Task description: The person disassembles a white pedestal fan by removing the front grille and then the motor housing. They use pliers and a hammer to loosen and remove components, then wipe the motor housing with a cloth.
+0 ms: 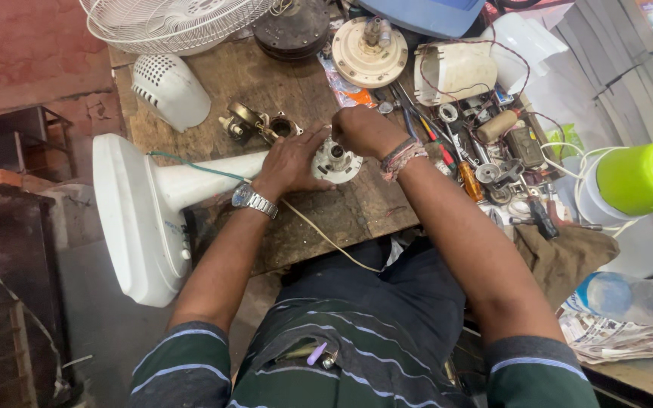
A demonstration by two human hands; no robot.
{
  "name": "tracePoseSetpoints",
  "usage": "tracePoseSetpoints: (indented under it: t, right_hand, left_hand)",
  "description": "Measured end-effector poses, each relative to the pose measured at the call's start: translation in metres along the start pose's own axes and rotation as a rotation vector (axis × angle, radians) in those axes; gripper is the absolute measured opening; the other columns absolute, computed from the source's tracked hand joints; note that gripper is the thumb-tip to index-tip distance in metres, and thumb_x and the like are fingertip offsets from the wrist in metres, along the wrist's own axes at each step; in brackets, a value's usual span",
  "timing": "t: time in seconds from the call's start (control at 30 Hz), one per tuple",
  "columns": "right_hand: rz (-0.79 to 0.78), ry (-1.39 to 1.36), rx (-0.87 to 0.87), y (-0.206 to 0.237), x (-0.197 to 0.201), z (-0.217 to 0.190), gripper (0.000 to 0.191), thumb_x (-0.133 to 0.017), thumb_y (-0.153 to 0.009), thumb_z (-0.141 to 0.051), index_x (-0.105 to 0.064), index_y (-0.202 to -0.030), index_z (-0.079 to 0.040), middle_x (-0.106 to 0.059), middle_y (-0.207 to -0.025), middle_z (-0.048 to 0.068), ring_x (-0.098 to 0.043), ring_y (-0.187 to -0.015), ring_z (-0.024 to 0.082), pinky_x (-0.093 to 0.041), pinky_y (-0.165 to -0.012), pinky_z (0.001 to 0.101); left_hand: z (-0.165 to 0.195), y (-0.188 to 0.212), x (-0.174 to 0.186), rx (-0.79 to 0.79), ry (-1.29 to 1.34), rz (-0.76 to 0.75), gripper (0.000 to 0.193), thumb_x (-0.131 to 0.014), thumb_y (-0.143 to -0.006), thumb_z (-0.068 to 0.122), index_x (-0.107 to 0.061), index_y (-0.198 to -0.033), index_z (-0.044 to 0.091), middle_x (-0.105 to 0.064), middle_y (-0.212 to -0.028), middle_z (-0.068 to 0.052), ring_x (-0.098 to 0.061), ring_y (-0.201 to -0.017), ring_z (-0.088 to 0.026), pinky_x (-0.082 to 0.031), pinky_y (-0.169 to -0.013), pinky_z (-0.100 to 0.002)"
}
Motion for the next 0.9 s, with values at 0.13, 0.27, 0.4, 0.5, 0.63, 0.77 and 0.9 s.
tracePoseSetpoints:
  t: [0.13,0.27,0.4,0.5,0.63,0.77,0.9]
  right_hand:
    - [0.049,-0.130,0.035,0.002,0.011,0.004,0.022,-0.076,-0.078,-0.011,-0.075,-0.099,-0.003,-0.074,-0.093,0.020,-0.072,-0.089,0.035,-0.056,-0.079,0.0440]
    - [-0.044,-0.216,0.004,0.005,0.012,0.006,0.021,-0.077,-0.077,-0.009,-0.077,-0.098,-0.005,-0.075,-0.091,0.016,-0.073,-0.085,0.031,-0.056,-0.077,0.0414]
    - [0.031,-0.147,-0.047,0.015,0.014,0.003,0.013,-0.075,-0.080,-0.009,-0.080,-0.092,-0.009,-0.076,-0.089,0.013,-0.074,-0.085,0.029,-0.057,-0.078,0.0412]
    - [0.057,-0.263,-0.135,0.023,0.010,-0.001,0.011,-0.072,-0.083,-0.009,-0.077,-0.093,-0.009,-0.075,-0.087,0.013,-0.075,-0.082,0.029,-0.058,-0.076,0.0411]
    - [0.119,-0.236,-0.140,0.027,-0.002,-0.013,0.011,-0.074,-0.080,-0.011,-0.075,-0.091,-0.007,-0.074,-0.085,0.016,-0.073,-0.081,0.034,-0.056,-0.072,0.0456]
    - [0.162,-0.129,0.023,0.026,-0.008,-0.018,0.010,-0.073,-0.078,-0.011,-0.078,-0.086,-0.008,-0.074,-0.084,0.018,-0.071,-0.082,0.037,-0.056,-0.074,0.0467]
    - [0.102,-0.006,0.151,0.025,-0.009,-0.016,0.009,-0.070,-0.083,-0.009,-0.077,-0.087,-0.007,-0.072,-0.085,0.021,-0.070,-0.084,0.039,-0.055,-0.076,0.0482]
  left_hand:
    - [0.000,0.000,0.001,-0.006,-0.001,-0.001,0.118,-0.092,-0.056,0.060,-0.040,-0.153,0.017,-0.038,-0.163,-0.005,-0.056,-0.130,-0.032,-0.043,-0.103,-0.053]
    - [0.003,-0.001,0.001,0.000,-0.005,-0.033,0.121,-0.092,-0.056,0.060,-0.038,-0.154,0.015,-0.035,-0.163,-0.007,-0.051,-0.135,-0.033,-0.041,-0.103,-0.055]
    - [0.006,-0.005,0.001,-0.011,-0.028,-0.045,0.118,-0.094,-0.055,0.056,-0.041,-0.153,0.015,-0.035,-0.161,-0.009,-0.047,-0.137,-0.036,-0.037,-0.107,-0.055]
    - [0.004,-0.004,0.003,-0.016,-0.025,-0.042,0.116,-0.093,-0.056,0.055,-0.042,-0.152,0.015,-0.036,-0.162,-0.011,-0.048,-0.137,-0.036,-0.037,-0.107,-0.055]
    - [0.001,0.006,0.003,-0.013,-0.009,-0.042,0.114,-0.091,-0.057,0.054,-0.042,-0.153,0.015,-0.037,-0.162,-0.011,-0.048,-0.136,-0.036,-0.039,-0.109,-0.053]
    - [0.003,0.008,0.003,-0.025,-0.071,-0.047,0.113,-0.091,-0.059,0.054,-0.040,-0.153,0.017,-0.034,-0.162,-0.010,-0.041,-0.141,-0.038,-0.038,-0.107,-0.056]
    - [0.004,0.005,0.002,-0.026,-0.063,-0.061,0.114,-0.090,-0.061,0.057,-0.037,-0.154,0.017,-0.032,-0.163,-0.008,-0.039,-0.140,-0.038,-0.035,-0.110,-0.059]
Point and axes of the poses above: each hand's wrist, its own y-axis away from the middle knuckle, its own x-axis out of the back of the hand, z = x × y, the point moved 6 cm from there along -y, towards the middle knuckle
